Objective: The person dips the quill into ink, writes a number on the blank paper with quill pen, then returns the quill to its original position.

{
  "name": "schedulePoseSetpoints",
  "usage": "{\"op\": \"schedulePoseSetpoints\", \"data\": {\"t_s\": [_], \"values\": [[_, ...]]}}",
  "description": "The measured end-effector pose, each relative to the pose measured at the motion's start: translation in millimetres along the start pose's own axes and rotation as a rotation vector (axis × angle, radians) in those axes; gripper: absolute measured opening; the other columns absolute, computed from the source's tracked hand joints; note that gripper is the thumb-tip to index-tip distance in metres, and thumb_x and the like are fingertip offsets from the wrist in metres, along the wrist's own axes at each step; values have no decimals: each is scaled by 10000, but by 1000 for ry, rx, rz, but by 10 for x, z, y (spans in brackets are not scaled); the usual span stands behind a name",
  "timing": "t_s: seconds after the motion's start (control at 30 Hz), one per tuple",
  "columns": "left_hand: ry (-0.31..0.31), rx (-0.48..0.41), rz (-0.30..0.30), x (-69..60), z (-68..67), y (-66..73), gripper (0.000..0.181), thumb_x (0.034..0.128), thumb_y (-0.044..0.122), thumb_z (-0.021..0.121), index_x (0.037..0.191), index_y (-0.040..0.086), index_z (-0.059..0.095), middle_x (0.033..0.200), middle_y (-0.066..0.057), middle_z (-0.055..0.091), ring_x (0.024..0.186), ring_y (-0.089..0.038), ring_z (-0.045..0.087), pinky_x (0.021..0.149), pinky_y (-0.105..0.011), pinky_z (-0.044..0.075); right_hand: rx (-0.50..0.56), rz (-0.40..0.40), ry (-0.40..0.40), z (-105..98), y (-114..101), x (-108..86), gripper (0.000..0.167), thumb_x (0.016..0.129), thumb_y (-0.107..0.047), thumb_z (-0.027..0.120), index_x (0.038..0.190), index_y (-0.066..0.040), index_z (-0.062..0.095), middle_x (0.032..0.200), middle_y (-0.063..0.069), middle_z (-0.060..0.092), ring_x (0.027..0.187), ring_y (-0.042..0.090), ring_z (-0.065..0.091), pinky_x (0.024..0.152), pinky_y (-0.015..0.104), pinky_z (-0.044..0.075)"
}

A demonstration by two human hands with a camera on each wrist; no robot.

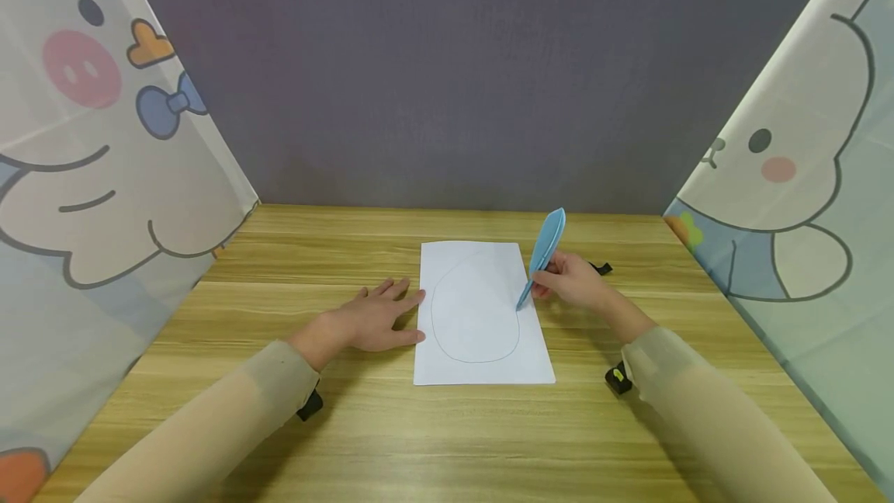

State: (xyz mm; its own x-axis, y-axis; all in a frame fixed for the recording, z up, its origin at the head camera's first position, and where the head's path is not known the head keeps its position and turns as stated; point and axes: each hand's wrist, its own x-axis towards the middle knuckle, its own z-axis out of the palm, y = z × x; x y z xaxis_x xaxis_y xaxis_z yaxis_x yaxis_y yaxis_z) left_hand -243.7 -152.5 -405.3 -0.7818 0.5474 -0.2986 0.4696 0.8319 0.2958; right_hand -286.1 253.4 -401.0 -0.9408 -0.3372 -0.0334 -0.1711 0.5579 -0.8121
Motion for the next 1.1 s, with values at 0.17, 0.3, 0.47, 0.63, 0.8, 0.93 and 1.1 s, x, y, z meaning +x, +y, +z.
{"op": "schedulePoseSetpoints", "data": {"t_s": [0.17, 0.3, 0.47, 0.63, 0.8, 0.93, 1.1], "values": [[-4, 3, -1, 5, 2, 0, 860, 1104, 679, 499, 1781, 233, 212, 1854, -181, 82, 1713, -475, 81, 1318, -776, 146, -7, 11, 18, 14, 0, 31, 236, 1109, -181, 628, 1169, 40, 681, 1004, 176, 810, 937, 244, 802, 852, 366, 667], [-5, 5, -2, 7, 2, 0, 859, 1104, 679, 498, 1781, 235, 211, 1855, -179, 82, 1713, -473, 82, 1321, -772, 145, -9, 5, 27, 23, -13, 48, 238, 1122, -178, 607, 1188, 41, 668, 1024, 189, 802, 956, 245, 798, 877, 381, 670], [-3, 2, -1, -1, -5, 8, 854, 1106, 670, 503, 1780, 232, 215, 1854, -181, 83, 1713, -475, 82, 1320, -773, 141, 0, -15, 37, 38, -23, 61, 235, 1127, -158, 598, 1206, 56, 652, 1033, 215, 794, 976, 288, 795, 914, 444, 673], [-1, 2, -2, -9, -3, 11, 850, 1107, 665, 507, 1780, 232, 218, 1855, -179, 84, 1713, -473, 85, 1319, -775, 145, 3, -20, 53, 65, -35, 79, 251, 1128, -163, 603, 1216, 68, 651, 1037, 225, 795, 992, 326, 803, 925, 473, 675], [-3, 6, -3, -14, -6, 15, 851, 1108, 669, 499, 1782, 239, 207, 1856, -174, 72, 1715, -467, 73, 1320, -773, 142, 10, -15, 68, 98, -52, 97, 266, 1134, -189, 610, 1229, 55, 656, 1048, 212, 801, 989, 313, 800, 917, 442, 677], [-5, 10, 0, -16, -10, 18, 847, 1112, 661, 497, 1782, 237, 200, 1856, -176, 63, 1715, -471, 65, 1322, -773, 134, 12, -19, 73, 111, -63, 113, 282, 1138, -202, 612, 1240, 56, 661, 1059, 208, 804, 986, 303, 794, 919, 437, 678], [-1, 10, 1, -11, -8, 17, 847, 1112, 658, 499, 1781, 227, 210, 1855, -180, 71, 1711, -480, 74, 1319, -777, 139, 4, -31, 80, 133, -74, 146, 281, 1140, -199, 612, 1250, 54, 665, 1087, 215, 804, 972, 285, 792, 916, 447, 679]]}}
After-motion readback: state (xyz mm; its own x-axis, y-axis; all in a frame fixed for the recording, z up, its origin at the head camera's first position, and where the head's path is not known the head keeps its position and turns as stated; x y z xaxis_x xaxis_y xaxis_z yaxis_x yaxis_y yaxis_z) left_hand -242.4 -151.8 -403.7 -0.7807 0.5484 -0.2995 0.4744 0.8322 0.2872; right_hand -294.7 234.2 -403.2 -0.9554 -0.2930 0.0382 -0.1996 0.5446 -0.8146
